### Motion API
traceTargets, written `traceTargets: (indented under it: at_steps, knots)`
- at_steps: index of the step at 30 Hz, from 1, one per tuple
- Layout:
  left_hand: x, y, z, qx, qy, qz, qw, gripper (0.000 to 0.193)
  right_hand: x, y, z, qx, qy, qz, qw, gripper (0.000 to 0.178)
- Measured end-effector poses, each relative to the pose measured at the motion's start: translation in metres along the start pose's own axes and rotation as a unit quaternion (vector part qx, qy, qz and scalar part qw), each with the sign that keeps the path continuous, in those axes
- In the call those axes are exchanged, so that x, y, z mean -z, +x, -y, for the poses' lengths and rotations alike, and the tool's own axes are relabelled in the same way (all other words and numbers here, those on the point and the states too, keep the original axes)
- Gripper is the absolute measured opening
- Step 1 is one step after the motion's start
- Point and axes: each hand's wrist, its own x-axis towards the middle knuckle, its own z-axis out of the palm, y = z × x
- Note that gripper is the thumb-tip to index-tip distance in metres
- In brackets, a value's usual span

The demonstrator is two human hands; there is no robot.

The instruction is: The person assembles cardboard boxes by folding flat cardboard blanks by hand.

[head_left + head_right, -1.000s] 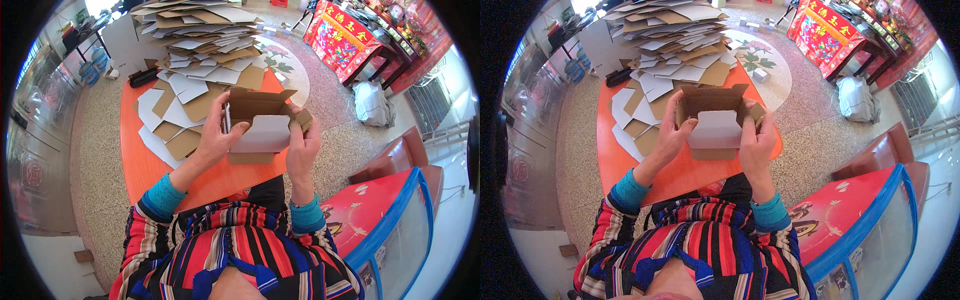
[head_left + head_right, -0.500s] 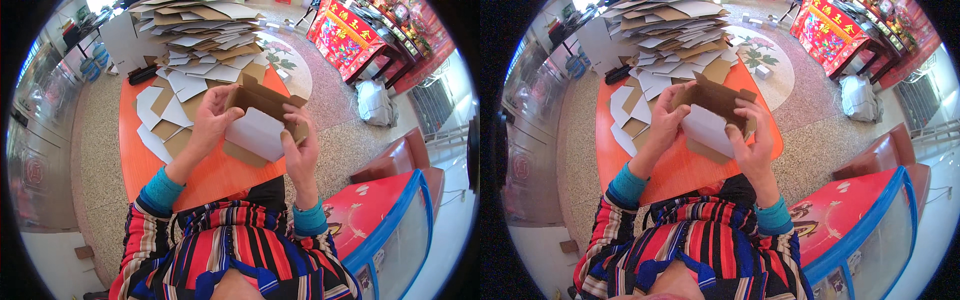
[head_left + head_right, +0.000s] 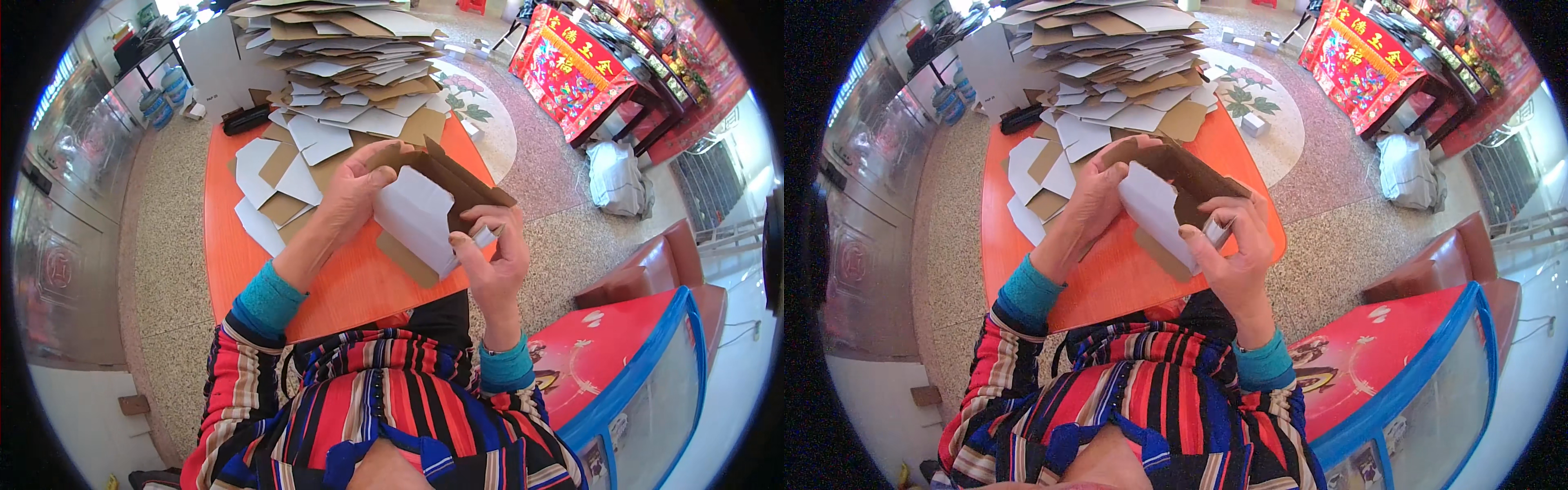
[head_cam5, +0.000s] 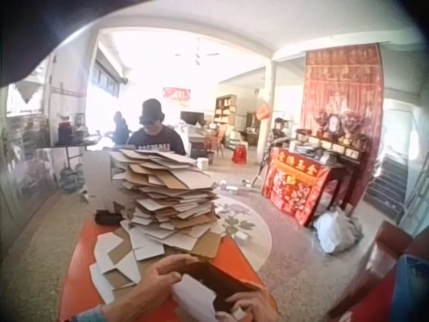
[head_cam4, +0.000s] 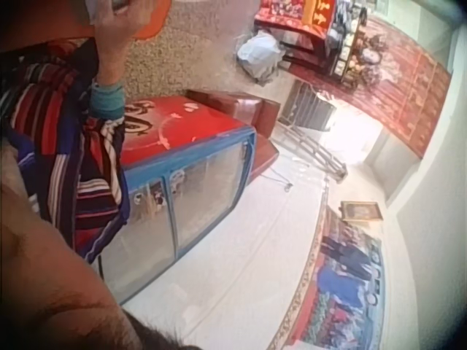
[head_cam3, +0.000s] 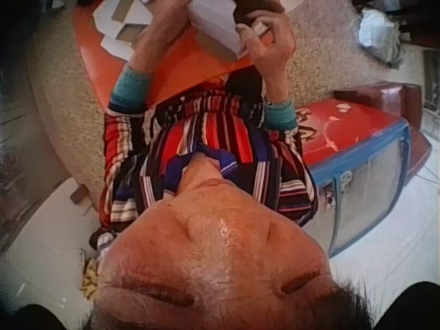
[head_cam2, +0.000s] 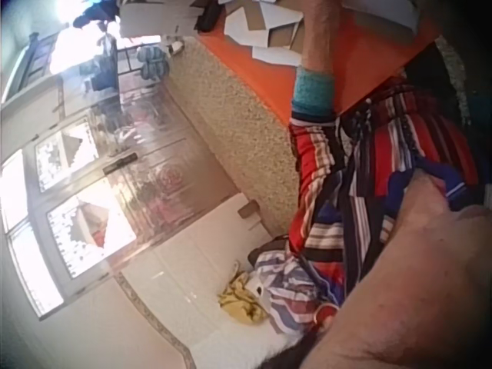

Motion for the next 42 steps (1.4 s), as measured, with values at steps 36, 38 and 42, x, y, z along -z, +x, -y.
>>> traceTargets:
  at_steps: [36, 38, 42]
  knots:
    - [-0.014, 0.010, -0.020, -0.186, 0.403, 0.083, 0.892, 0.060, -0.001, 0.000, 0.004, 0.078, 0.023, -0.080, 0.993, 0.030]
    - [-0.014, 0.010, -0.022, -0.202, 0.427, 0.103, 0.875, 0.060, 0.004, 0.006, 0.002, 0.051, 0.065, -0.127, 0.989, 0.034]
    - [-0.017, 0.009, -0.026, -0.188, 0.461, 0.133, 0.857, 0.060, 0.011, 0.044, 0.007, -0.119, 0.204, -0.068, 0.969, 0.043]
